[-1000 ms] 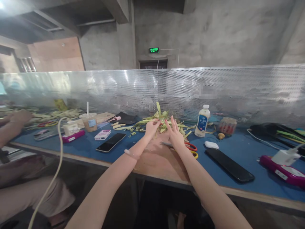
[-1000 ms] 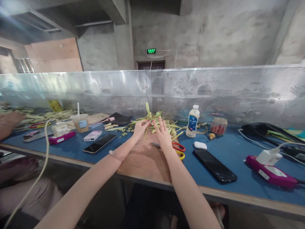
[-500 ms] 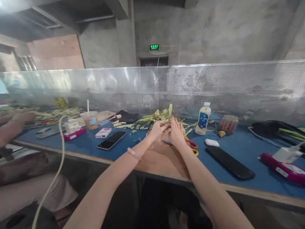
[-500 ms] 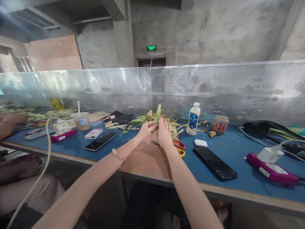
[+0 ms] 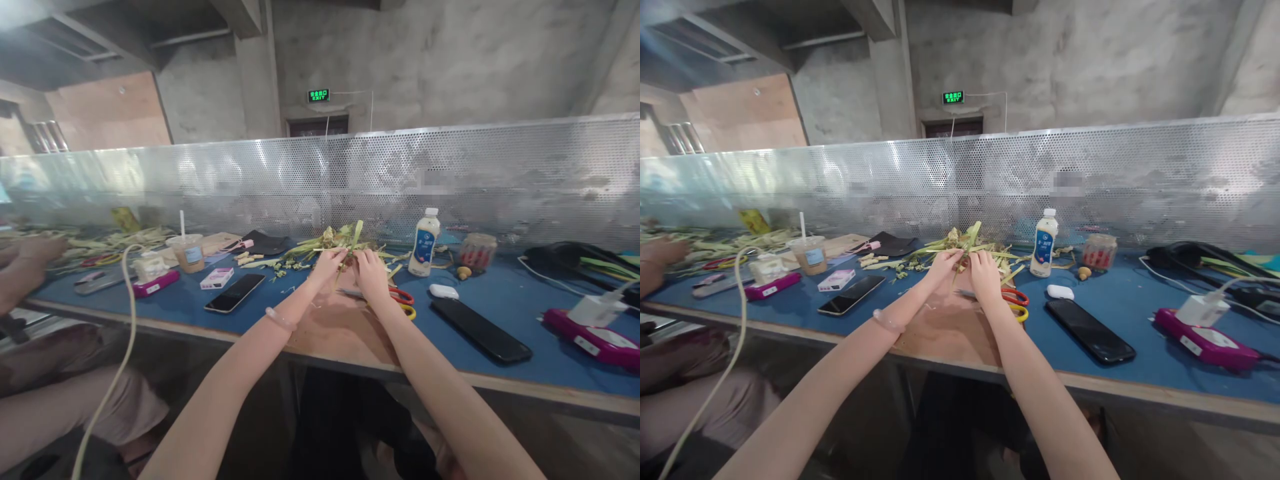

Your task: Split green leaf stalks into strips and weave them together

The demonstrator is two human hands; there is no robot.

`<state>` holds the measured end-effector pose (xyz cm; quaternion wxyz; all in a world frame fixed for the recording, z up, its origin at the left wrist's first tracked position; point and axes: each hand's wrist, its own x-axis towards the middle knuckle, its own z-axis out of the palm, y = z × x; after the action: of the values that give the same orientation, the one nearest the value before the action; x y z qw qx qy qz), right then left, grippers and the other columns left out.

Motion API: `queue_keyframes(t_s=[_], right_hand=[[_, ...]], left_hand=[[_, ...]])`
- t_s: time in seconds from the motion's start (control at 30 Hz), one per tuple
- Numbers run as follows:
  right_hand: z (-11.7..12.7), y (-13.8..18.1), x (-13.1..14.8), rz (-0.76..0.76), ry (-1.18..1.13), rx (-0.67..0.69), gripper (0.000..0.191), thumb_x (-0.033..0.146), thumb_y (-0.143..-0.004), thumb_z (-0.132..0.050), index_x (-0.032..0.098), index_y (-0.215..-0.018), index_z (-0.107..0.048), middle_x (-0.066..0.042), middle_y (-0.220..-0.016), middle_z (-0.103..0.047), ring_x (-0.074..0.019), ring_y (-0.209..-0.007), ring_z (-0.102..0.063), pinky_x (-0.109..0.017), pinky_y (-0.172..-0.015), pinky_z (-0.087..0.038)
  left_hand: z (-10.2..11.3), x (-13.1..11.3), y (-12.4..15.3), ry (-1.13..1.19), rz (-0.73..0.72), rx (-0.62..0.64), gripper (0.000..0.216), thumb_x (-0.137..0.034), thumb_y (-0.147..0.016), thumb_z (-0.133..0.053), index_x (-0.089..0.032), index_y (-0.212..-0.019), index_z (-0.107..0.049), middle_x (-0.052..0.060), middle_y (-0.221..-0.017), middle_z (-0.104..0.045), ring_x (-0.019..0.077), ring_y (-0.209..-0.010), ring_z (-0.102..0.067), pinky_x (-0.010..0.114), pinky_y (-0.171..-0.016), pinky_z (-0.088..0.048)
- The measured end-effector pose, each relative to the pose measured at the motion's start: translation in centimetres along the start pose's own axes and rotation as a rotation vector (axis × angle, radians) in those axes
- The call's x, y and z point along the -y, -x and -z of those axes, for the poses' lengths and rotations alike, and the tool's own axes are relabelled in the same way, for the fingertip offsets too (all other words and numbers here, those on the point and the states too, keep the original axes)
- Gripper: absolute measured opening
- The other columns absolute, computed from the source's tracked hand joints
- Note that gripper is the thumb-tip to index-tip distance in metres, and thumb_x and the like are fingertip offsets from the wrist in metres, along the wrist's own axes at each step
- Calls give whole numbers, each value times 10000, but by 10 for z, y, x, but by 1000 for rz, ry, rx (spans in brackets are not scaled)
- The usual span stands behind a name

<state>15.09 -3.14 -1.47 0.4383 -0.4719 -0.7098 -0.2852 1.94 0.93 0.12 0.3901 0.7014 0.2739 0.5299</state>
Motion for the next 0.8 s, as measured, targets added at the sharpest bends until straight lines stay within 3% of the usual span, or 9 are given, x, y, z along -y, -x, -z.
queue_keyframes(t_s=[0.17,0.43,0.63,0.8], right_hand=[[1,1,6,-26,45,52,229,212,-876,-353,142,-969,-550,-96,-881,-558,-193,-823,-496,-273,-703,-367],[0,1,9,-159,105,30,267,276,-878,-357,171,-1000,-570,-70,-895,-616,-150,-687,-564,-237,-556,-305],[3,0,15,-210,52,141,274,271,-884,-339,160,-973,-574,-82,-917,-653,-160,-722,-604,-234,-555,-306],[4,-1,18,-250,34,240,269,277,-886,-330,177,-1007,-549,-64,-813,-674,-168,-697,-614,-232,-558,-314]], left_hand=[[2,-1,0,16,6,14,317,-431,-721,-529,-140,-781,-637,30,-710,-637,133,-631,-569,236,-567,-458],[0,7,-1,-33,21,-47,321,-434,-746,-510,-182,-896,-641,36,-792,-653,165,-711,-598,253,-580,-474],[3,15,-6,-45,53,-97,311,-440,-760,-492,-179,-845,-638,49,-811,-657,158,-705,-603,236,-551,-473],[2,18,-8,-49,57,-123,318,-441,-775,-468,-169,-823,-626,55,-771,-650,154,-655,-599,239,-525,-467]])
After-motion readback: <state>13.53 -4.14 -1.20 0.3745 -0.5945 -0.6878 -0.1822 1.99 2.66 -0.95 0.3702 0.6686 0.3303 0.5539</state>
